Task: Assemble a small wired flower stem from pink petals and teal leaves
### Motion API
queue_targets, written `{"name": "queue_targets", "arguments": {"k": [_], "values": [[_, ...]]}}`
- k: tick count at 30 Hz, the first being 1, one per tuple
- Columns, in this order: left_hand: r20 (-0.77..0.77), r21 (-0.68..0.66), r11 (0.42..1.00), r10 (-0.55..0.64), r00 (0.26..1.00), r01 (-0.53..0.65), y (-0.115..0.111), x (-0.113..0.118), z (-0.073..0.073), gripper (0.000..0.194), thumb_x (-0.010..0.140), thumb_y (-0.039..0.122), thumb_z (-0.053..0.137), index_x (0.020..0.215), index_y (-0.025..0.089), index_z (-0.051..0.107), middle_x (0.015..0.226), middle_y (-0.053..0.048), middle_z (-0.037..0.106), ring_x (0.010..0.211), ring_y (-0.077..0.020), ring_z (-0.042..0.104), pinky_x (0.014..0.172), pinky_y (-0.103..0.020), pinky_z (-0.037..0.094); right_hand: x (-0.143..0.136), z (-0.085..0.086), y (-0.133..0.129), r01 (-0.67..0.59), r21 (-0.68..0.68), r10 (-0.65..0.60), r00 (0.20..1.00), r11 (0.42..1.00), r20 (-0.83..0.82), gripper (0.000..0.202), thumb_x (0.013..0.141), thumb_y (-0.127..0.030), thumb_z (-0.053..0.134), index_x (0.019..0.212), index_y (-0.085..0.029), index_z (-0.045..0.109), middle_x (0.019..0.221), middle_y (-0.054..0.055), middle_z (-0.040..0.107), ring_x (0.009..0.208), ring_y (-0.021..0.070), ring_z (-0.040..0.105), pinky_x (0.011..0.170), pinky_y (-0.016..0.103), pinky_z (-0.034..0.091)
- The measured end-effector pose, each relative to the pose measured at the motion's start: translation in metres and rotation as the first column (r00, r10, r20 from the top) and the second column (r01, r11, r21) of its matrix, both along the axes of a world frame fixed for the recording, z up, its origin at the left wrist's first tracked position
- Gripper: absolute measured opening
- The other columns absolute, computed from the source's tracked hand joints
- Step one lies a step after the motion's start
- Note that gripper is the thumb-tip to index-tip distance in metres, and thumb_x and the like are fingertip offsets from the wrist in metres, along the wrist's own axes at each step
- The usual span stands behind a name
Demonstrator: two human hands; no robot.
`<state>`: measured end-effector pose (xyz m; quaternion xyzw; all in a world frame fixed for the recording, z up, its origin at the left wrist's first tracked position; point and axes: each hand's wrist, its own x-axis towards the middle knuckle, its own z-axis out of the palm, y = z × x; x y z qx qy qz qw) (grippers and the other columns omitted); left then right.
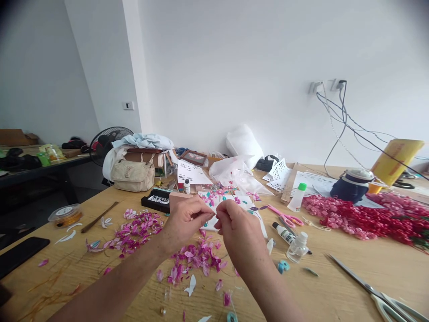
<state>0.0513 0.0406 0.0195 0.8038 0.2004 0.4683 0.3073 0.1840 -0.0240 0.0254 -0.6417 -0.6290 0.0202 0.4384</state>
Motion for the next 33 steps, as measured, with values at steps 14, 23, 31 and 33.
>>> {"name": "queue_targets", "arguments": {"k": [14,23,31,33], "values": [[0.032,0.033,0.999,-0.004,0.999,0.003,0.001,0.001,-0.002,0.013,0.077,0.012,0.057,0.07,0.015,0.067,0.067,-0.002,0.056,0.066,-0.012,0.051,0.062,-0.024,0.039,-0.005,0.001,0.003,-0.044,-0.128,0.01,0.966,0.991,-0.258,0.018,0.08,-0.032,0.044,0.065,-0.022,0.047,0.046,-0.006,0.051,0.037,0.0104,0.045,0.04,0.022,0.034],[0.27,-0.619,0.728,-0.158,0.95,0.297,0.014,-0.005,-0.002,0.019,0.068,0.031,0.068,0.065,0.013,0.064,0.052,0.002,0.05,0.05,-0.0067,0.042,0.05,-0.022,0.03,0.012,0.013,-0.012,-0.085,0.301,-0.017,0.947,0.95,0.32,0.012,0.083,-0.032,0.053,0.082,-0.021,0.059,0.064,0.0,0.058,0.052,0.0122,0.053,0.048,0.023,0.038],[0.309,-0.657,0.657,-0.213,0.927,0.37,0.014,-0.007,-0.003,0.018,0.067,0.029,0.071,0.065,0.013,0.064,0.051,0.002,0.052,0.05,-0.0062,0.044,0.052,-0.022,0.029,0.005,0.004,-0.004,-0.082,0.349,-0.189,0.714,0.933,0.674,0.027,0.089,-0.024,0.039,0.077,-0.02,0.062,0.07,0.004,0.059,0.056,0.0148,0.055,0.046,0.023,0.034],[0.296,-0.682,0.635,-0.215,0.931,0.364,0.013,-0.007,-0.002,0.017,0.067,0.028,0.071,0.066,0.013,0.065,0.051,0.002,0.052,0.049,-0.006,0.044,0.051,-0.022,0.027,0.007,0.002,-0.004,-0.071,0.355,-0.2,0.716,0.932,0.669,0.027,0.088,-0.021,0.039,0.077,-0.02,0.063,0.074,0.005,0.061,0.054,0.0136,0.054,0.046,0.023,0.035]]}}
